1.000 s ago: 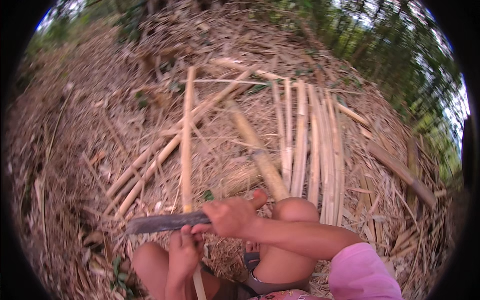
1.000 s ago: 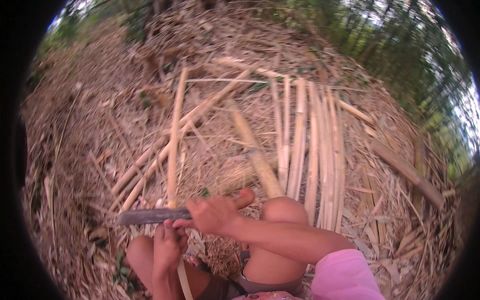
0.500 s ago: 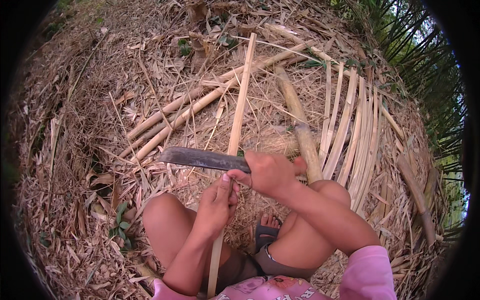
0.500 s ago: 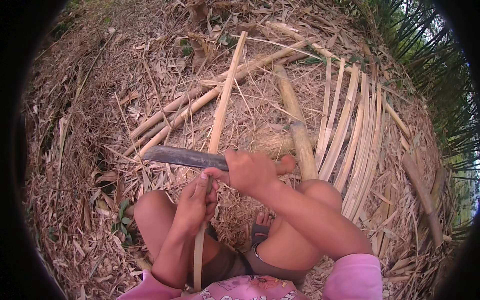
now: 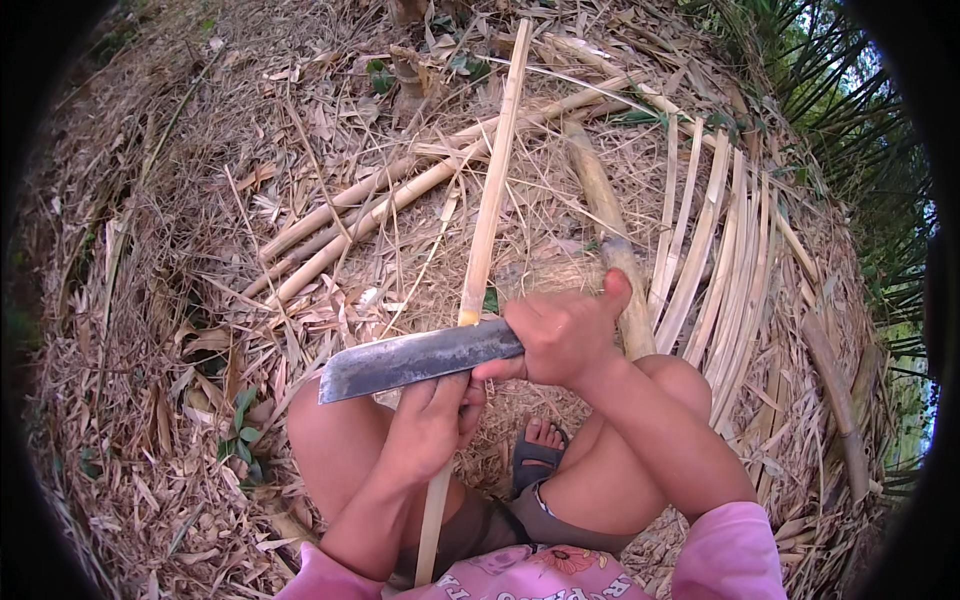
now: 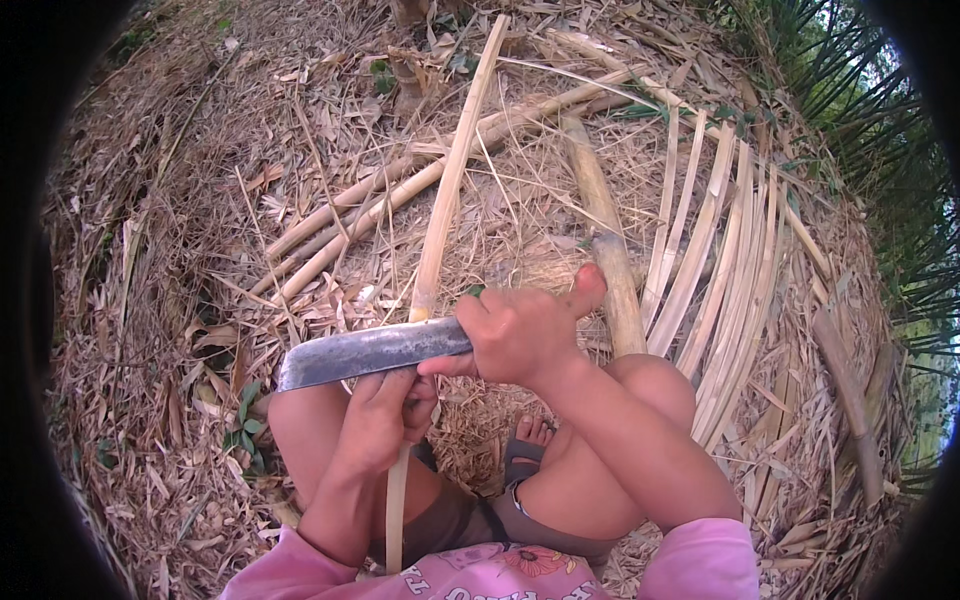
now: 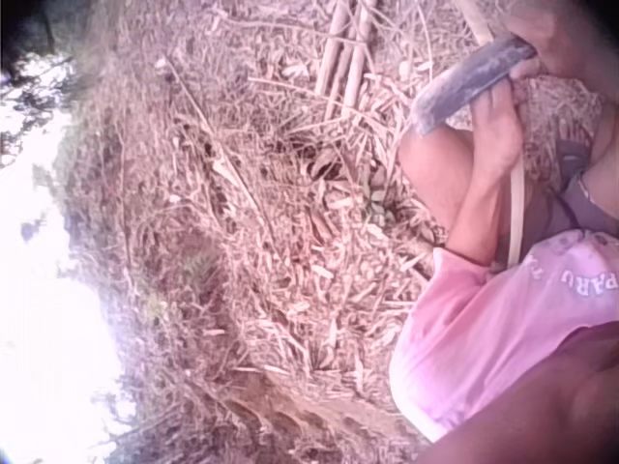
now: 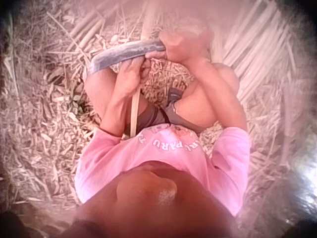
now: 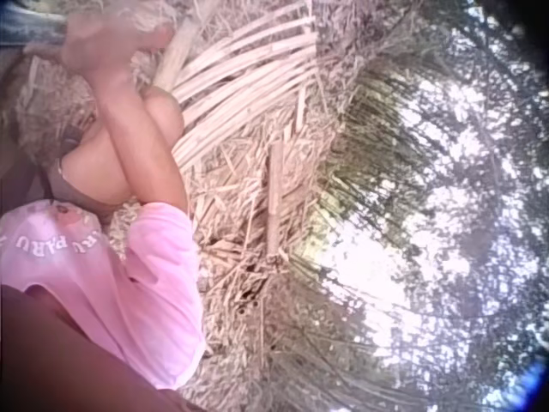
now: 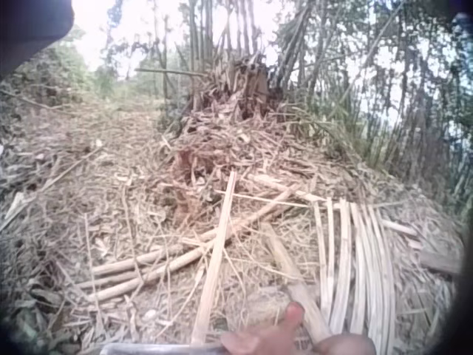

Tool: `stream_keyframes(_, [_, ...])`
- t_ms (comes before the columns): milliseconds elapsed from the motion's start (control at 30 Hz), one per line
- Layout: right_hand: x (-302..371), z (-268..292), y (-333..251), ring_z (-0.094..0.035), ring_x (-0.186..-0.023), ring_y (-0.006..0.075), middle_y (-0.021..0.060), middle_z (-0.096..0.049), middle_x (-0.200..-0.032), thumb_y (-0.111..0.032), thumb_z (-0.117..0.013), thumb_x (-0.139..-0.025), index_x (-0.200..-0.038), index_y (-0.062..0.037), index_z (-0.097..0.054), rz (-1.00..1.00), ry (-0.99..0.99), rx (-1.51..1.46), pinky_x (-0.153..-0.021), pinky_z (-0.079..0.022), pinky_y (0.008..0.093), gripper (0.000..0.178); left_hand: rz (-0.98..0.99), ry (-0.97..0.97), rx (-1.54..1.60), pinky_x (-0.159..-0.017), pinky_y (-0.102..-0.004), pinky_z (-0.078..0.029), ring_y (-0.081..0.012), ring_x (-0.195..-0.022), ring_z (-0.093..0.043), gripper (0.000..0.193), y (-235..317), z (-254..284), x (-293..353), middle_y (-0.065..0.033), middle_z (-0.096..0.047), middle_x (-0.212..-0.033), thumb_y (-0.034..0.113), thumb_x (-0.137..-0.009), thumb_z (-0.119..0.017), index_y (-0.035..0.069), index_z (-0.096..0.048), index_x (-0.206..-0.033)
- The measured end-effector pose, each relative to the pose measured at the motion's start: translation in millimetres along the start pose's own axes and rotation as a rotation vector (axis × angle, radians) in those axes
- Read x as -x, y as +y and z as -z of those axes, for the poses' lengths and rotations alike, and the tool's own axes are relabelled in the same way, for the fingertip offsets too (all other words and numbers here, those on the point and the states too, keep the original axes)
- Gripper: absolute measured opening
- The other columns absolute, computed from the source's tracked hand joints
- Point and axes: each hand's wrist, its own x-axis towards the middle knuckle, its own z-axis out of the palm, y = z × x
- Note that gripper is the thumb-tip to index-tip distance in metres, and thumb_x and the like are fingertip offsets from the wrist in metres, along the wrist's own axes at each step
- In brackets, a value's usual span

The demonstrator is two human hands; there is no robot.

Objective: The person holds a thin bamboo strip and shaves the surface using a large knife by pulling the blade toward them, repeating this action across multiple strips.

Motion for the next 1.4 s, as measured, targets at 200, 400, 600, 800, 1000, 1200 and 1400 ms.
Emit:
stream_keyframes(200, [-14.8,22.8,81.3,-0.051,-0.048,0.0321,0.0129,-0.052,-0.054,-0.057,-0.036,-0.100,-0.068,-0.0033,-0.054,-0.906,-0.030,-0.168,-0.050,-0.038,0.0440,0.065,-0.004,-0.242,0.033,-0.040,-0.0191,-0.025,-0.0034,-0.046,-0.029,0.029,3.2,19.7,16.2,0.0029,-0.038,-0.067,0.027,-0.108,-0.033,0.004,-0.050,-0.112])
stream_keyframes(400, [1.9,23.5,25.7,-0.058,-0.053,0.0350,0.0164,-0.049,-0.054,-0.055,-0.043,-0.098,-0.070,-0.0021,-0.055,-0.657,0.006,-0.482,-0.051,-0.040,0.0457,0.061,-0.015,-0.177,0.065,-0.038,-0.0200,-0.025,-0.0046,-0.042,-0.034,0.033,27.6,11.8,4.4,-0.0037,-0.054,-0.074,0.029,-0.108,-0.031,0.004,-0.049,-0.120])
stream_keyframes(600, [-7.3,13.0,-8.7,-0.060,-0.048,0.0279,0.0115,-0.057,-0.057,-0.068,-0.055,-0.086,-0.062,-0.0067,-0.054,-0.243,-0.021,-0.281,-0.046,-0.046,0.0384,0.066,-0.011,-0.183,0.158,-0.039,-0.0209,-0.026,-0.0047,-0.044,-0.035,0.033,14.4,10.7,6.7,-0.0043,-0.055,-0.073,0.030,-0.106,-0.037,0.002,-0.054,-0.107])
stream_keyframes(800, [-11.1,8.4,-24.6,-0.061,-0.045,0.0245,0.0078,-0.058,-0.054,-0.073,-0.058,-0.079,-0.065,-0.0080,-0.059,-0.061,-0.011,-0.184,-0.046,-0.051,0.0365,0.067,-0.182,0.083,-0.178,-0.043,-0.0212,-0.024,-0.0040,-0.050,-0.036,0.032,-20.6,5.1,10.1,0.0004,-0.048,-0.065,0.027,-0.103,-0.048,0.002,-0.056,-0.084])
stream_keyframes(1000, [-5.8,1.1,-14.4,-0.063,-0.047,0.0268,0.0096,-0.059,-0.054,-0.073,-0.055,-0.081,-0.066,-0.0082,-0.061,-0.107,0.012,-0.154,-0.049,-0.052,0.0397,0.067,-0.172,0.057,-0.150,-0.043,-0.0200,-0.024,-0.0025,-0.048,-0.033,0.029,-9.7,-2.5,8.5,0.0019,-0.046,-0.065,0.024,-0.104,-0.048,0.001,-0.058,-0.088])
stream_keyframes(1200, [-18.3,18.1,54.7,-0.064,-0.059,0.0384,0.0196,-0.056,-0.056,-0.069,-0.040,-0.093,-0.071,-0.0022,-0.061,-0.821,-0.113,-0.214,-0.056,-0.049,0.0486,0.073,-0.105,-0.008,0.009,-0.041,-0.0174,-0.023,-0.0002,-0.048,-0.031,0.031,0.7,-1.4,28.3,0.0020,-0.047,-0.072,0.020,-0.105,-0.043,-0.001,-0.056,-0.124])
stream_keyframes(1400, [-3.9,9.3,2.8,-0.062,-0.053,0.0321,0.0142,-0.057,-0.055,-0.069,-0.048,-0.089,-0.069,-0.0049,-0.060,-0.443,-0.064,-0.306,-0.050,-0.048,0.0437,0.069,-0.003,-0.055,0.226,-0.040,-0.0182,-0.022,-0.0014,-0.046,-0.030,0.026,14.5,5.7,12.1,0.0009,-0.047,-0.071,0.023,-0.104,-0.042,0.001,-0.055,-0.108])
